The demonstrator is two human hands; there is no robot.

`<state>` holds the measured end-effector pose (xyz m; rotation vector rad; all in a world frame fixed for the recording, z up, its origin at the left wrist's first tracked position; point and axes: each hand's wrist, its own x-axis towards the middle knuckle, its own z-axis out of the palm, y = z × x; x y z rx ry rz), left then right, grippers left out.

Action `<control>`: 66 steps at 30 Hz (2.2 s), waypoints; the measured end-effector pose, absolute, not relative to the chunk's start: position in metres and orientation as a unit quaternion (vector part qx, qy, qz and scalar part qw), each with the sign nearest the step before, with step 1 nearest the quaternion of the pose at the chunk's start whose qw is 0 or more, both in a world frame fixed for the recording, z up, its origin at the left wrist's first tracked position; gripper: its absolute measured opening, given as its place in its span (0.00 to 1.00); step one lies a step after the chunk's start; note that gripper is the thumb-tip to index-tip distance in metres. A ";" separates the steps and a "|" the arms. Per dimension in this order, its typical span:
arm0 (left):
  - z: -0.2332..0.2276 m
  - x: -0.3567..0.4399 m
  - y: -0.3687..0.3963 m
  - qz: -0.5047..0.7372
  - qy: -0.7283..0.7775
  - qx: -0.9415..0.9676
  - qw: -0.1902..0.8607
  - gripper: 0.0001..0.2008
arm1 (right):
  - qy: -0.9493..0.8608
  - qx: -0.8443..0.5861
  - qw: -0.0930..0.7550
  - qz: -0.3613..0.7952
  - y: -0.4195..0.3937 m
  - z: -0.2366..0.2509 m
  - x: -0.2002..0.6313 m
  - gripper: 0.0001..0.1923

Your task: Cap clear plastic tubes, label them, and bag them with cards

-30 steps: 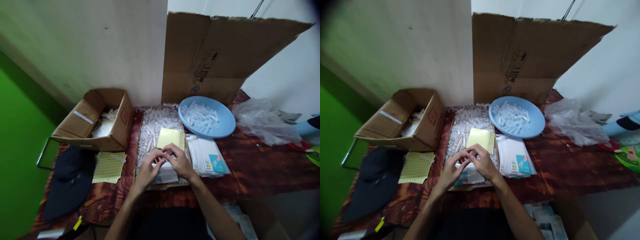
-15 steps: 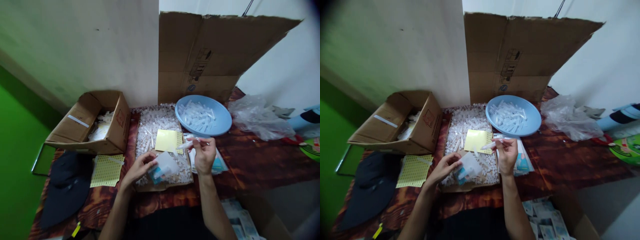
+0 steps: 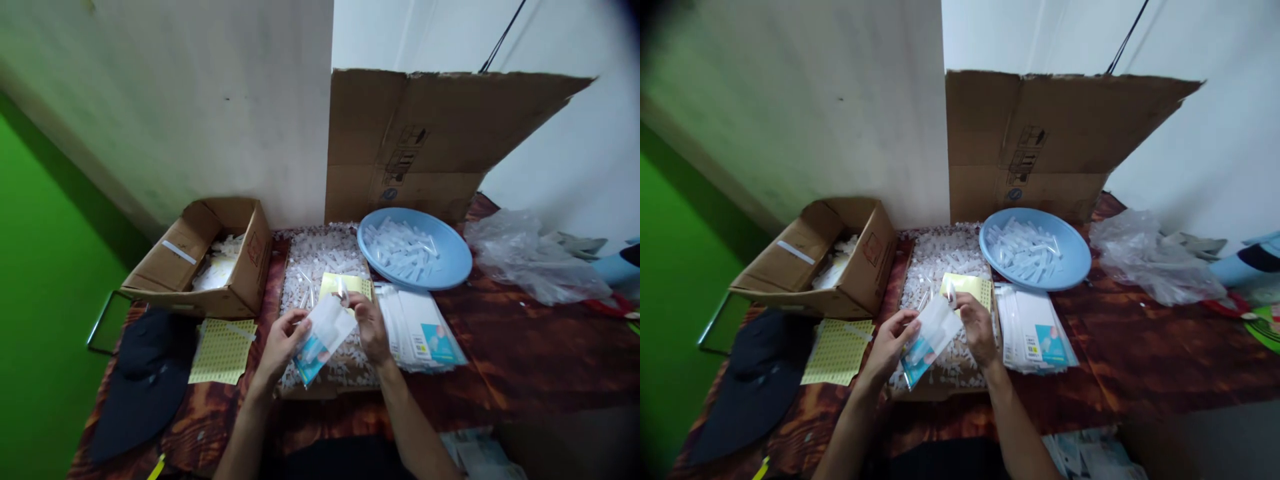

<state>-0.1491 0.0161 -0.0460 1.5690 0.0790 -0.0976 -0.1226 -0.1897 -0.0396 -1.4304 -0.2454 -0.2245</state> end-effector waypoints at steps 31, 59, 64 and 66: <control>-0.032 -0.146 0.021 0.077 0.055 0.747 0.658 0.14 | -0.041 -0.617 0.785 -0.039 -0.178 -0.046 -0.123 0.18; -0.038 -0.150 -0.010 0.180 -0.234 0.902 0.317 0.09 | -0.156 -0.775 0.611 0.035 -0.180 -0.054 -0.144 0.13; -0.034 -0.149 -0.002 0.144 -0.263 0.913 0.276 0.08 | -0.176 -0.784 0.593 0.039 -0.179 -0.053 -0.146 0.14; -0.030 -0.147 0.002 0.139 -0.252 0.908 0.303 0.07 | -0.176 -0.782 0.596 0.040 -0.178 -0.051 -0.147 0.13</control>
